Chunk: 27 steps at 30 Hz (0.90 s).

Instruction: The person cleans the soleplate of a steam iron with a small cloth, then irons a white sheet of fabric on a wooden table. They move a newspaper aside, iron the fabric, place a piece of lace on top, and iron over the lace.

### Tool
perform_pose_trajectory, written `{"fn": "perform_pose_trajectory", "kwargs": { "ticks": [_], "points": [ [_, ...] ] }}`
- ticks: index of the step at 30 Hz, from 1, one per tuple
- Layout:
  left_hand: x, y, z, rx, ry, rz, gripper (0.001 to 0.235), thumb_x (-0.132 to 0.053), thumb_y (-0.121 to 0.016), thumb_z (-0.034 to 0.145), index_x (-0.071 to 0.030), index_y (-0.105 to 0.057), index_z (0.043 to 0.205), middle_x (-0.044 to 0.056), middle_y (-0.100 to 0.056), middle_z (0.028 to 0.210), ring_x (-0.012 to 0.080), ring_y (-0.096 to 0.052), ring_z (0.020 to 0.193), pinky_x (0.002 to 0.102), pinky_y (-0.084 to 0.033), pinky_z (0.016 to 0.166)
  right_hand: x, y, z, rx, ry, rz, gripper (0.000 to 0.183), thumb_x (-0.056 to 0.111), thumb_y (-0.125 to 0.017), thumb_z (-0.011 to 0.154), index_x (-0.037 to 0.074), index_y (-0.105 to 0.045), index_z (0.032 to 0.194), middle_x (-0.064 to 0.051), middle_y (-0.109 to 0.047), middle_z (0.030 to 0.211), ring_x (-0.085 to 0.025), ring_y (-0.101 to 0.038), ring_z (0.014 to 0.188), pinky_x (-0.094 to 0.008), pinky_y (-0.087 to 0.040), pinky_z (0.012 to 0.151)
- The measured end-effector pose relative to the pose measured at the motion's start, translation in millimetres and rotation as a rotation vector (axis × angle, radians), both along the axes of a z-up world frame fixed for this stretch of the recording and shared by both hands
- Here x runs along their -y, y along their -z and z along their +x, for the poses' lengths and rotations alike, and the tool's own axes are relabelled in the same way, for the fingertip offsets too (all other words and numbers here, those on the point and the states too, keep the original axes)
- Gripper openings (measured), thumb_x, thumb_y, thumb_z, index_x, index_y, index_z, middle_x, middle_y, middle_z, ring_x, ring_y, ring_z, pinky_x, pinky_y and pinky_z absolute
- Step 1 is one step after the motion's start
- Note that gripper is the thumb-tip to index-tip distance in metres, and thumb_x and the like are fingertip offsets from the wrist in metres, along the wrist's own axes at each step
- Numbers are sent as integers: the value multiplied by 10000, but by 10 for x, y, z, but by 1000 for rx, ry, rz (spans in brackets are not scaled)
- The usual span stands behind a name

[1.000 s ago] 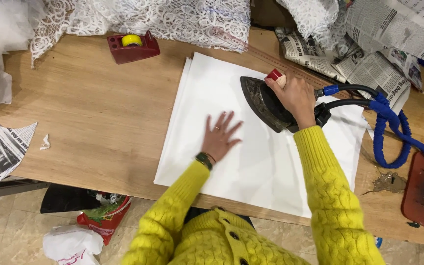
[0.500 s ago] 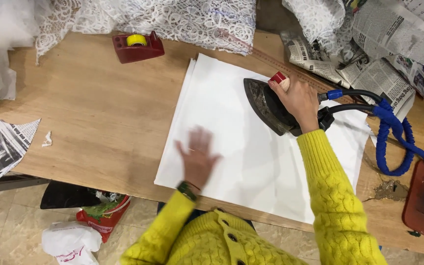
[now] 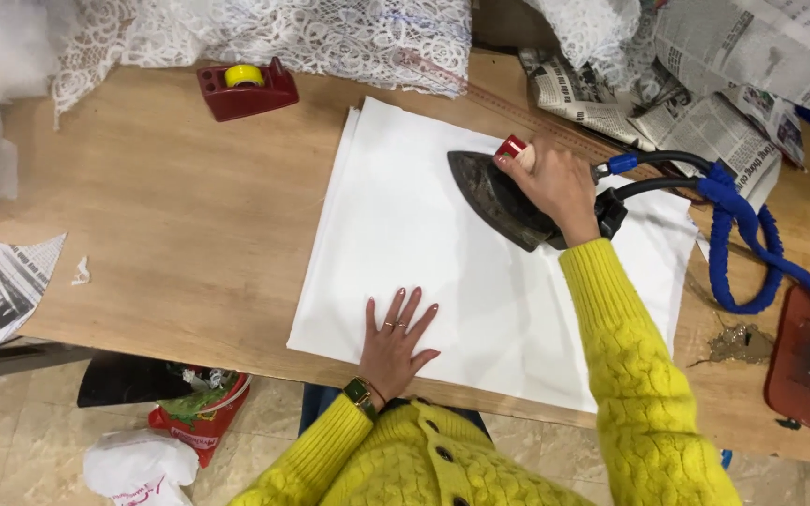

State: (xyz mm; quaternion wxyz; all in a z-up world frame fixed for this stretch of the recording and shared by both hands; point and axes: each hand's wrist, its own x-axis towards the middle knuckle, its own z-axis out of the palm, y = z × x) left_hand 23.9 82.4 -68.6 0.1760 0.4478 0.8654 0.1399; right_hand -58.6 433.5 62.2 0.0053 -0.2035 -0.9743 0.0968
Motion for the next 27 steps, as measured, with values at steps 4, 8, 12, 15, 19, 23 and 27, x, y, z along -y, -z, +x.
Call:
{"fn": "perform_pose_trajectory", "kwargs": {
  "ticks": [4, 8, 12, 15, 19, 23, 27],
  "points": [
    [-11, -12, 12, -26, 10, -134, 754, -702, -251, 993, -309, -138, 1625, 79, 26, 1718, 285, 79, 1567, 671, 92, 1183, 319, -177, 346, 83, 16, 1, 662, 731, -534, 960, 93, -581, 1132, -311, -723, 913, -511, -707, 944, -569, -517, 839],
    [17, 217, 64, -365, -54, 54, 786, -723, -277, 985, -303, -110, 1628, 72, 26, 1727, 276, 78, 1589, 643, 91, 1216, 609, -303, 876, 189, -45, -44, 596, 676, -576, 916, 116, -577, 1122, -283, -738, 858, -495, -721, 920, -544, -533, 857],
    [13, 195, 56, -405, -63, 41, 828, -736, -290, 980, -278, -91, 1640, 64, 29, 1731, 260, 72, 1588, 624, 90, 1222, 753, -222, 1431, 214, -77, -44, 609, 731, -612, 847, 151, -593, 1034, -210, -761, 802, -420, -743, 852, -469, -548, 846],
    [2, 175, 54, -409, -65, 22, 850, -728, -320, 973, -261, -86, 1644, 83, 27, 1729, 276, 70, 1585, 626, 89, 1214, 705, -242, 1662, 139, -104, -12, 562, 710, -628, 867, 160, -600, 981, -130, -750, 684, -309, -751, 701, -382, -533, 781],
    [-68, 24, 96, -361, -67, 42, 849, -648, -414, 955, -243, -114, 1638, 91, 24, 1732, 302, 74, 1587, 638, 97, 1209, 549, -290, 1608, 177, -35, -50, 576, 712, -589, 888, 156, -598, 1038, -154, -777, 786, -335, -764, 788, -416, -521, 870],
    [-227, 70, 246, -406, -3, 99, 888, -671, -420, 933, -224, -121, 1639, 100, 16, 1734, 318, 57, 1590, 652, 28, 1209, 283, -225, 1373, 145, 22, -26, 601, 697, -553, 921, 120, -567, 1090, -186, -746, 765, -421, -725, 800, -495, -502, 891],
    [-286, 136, 422, -507, 117, 148, 956, -664, -483, 849, -215, -156, 1628, 124, -18, 1735, 349, -13, 1597, 690, -69, 1219, -97, -186, 1067, 111, 64, 0, 674, 730, -448, 959, 83, -564, 1107, -138, -692, 653, -431, -709, 756, -571, -514, 865]
  ]
}}
